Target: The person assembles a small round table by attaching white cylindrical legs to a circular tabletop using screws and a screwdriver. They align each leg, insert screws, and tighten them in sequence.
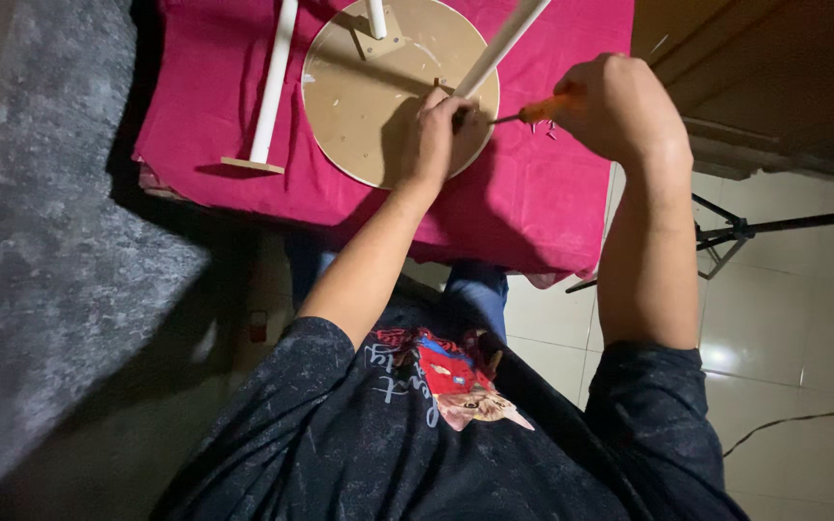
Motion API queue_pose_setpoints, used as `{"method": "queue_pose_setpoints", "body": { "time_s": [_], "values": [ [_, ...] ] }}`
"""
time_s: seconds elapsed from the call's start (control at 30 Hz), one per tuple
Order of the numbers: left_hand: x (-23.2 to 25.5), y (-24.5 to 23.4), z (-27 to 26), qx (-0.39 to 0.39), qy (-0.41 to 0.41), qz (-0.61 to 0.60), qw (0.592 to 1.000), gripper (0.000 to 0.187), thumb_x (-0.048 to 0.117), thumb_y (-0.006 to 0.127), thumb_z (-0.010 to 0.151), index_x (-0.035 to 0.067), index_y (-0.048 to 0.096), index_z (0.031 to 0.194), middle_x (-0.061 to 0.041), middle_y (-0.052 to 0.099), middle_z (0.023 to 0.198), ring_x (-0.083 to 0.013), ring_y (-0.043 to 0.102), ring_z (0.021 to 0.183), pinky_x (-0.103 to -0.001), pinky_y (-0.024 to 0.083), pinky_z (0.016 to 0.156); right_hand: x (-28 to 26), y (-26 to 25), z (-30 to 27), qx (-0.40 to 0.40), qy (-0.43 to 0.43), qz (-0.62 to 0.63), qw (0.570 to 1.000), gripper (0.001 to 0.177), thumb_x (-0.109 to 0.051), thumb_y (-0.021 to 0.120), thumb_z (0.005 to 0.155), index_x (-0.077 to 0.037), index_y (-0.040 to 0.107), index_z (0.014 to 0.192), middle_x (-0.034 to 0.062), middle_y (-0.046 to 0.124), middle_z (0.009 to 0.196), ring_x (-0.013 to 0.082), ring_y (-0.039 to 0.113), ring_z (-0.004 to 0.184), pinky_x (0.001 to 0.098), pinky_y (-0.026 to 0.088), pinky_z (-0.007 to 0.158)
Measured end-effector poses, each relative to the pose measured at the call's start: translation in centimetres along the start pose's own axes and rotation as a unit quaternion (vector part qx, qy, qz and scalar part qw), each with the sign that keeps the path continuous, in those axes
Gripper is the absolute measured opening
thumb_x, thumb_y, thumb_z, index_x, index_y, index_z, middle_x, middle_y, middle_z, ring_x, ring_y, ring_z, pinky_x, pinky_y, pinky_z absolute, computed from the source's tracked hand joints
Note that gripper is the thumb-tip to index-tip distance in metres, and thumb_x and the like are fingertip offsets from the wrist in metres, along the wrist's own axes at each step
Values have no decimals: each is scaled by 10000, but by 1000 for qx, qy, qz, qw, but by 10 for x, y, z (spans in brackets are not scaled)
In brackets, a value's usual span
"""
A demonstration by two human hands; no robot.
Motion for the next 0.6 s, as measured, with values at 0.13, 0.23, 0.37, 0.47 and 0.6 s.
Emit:
{"method": "queue_pose_setpoints", "body": {
  "time_s": [0.13, 0.23, 0.37, 0.47, 0.6],
  "values": [
    [-18, 9, -3, -1, -95, -77, 992, 120, 136, 673, 907, 49, 740, 957, -139, 703, 958, -273, 712, 880, -375, 549, 779, -22, -7, 8, 80, -94, -22, 992, 211, -176, 799, 889, -25, 714, 1009, 171, 718, 924, 362, 689, 880, 444, 557, 769],
    [-23, 15, 0, -29, -123, -105, 986, 155, 143, 612, 951, 63, 739, 994, -136, 713, 974, -288, 691, 881, -393, 539, 786, -21, -8, 8, 104, -66, 63, 990, 273, -111, 796, 847, 19, 660, 1045, 199, 700, 962, 401, 665, 933, 470, 542, 799],
    [-14, 15, 4, -82, -92, 71, 990, 157, 169, 650, 947, 49, 730, 1012, -144, 694, 965, -299, 687, 873, -418, 535, 781, -29, -10, 10, 107, -67, 65, 990, 235, -54, 771, 825, 4, 667, 1028, 200, 699, 997, 399, 671, 935, 471, 553, 817],
    [-6, 9, 3, -83, -79, 56, 992, 165, 180, 647, 960, 43, 718, 1018, -148, 671, 1019, -301, 679, 902, -423, 534, 818, -37, -14, 11, 116, -73, 54, 989, 258, -59, 776, 828, -7, 682, 1062, 201, 691, 999, 393, 675, 932, 468, 557, 812],
    [9, -3, 3, -19, -1, 96, 995, 135, 166, 689, 883, 61, 744, 949, -135, 677, 1006, -346, 646, 987, -473, 510, 892, -40, -16, 14, 103, -49, 71, 991, 258, -58, 771, 823, -5, 691, 1062, 198, 684, 990, 383, 676, 916, 462, 558, 799]
  ]
}}
Point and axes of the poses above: each hand's wrist, its own z-axis towards the middle knuckle, its own y-axis out of the palm, x = y × z, the point moved 8 cm from there along z, towards the middle knuckle
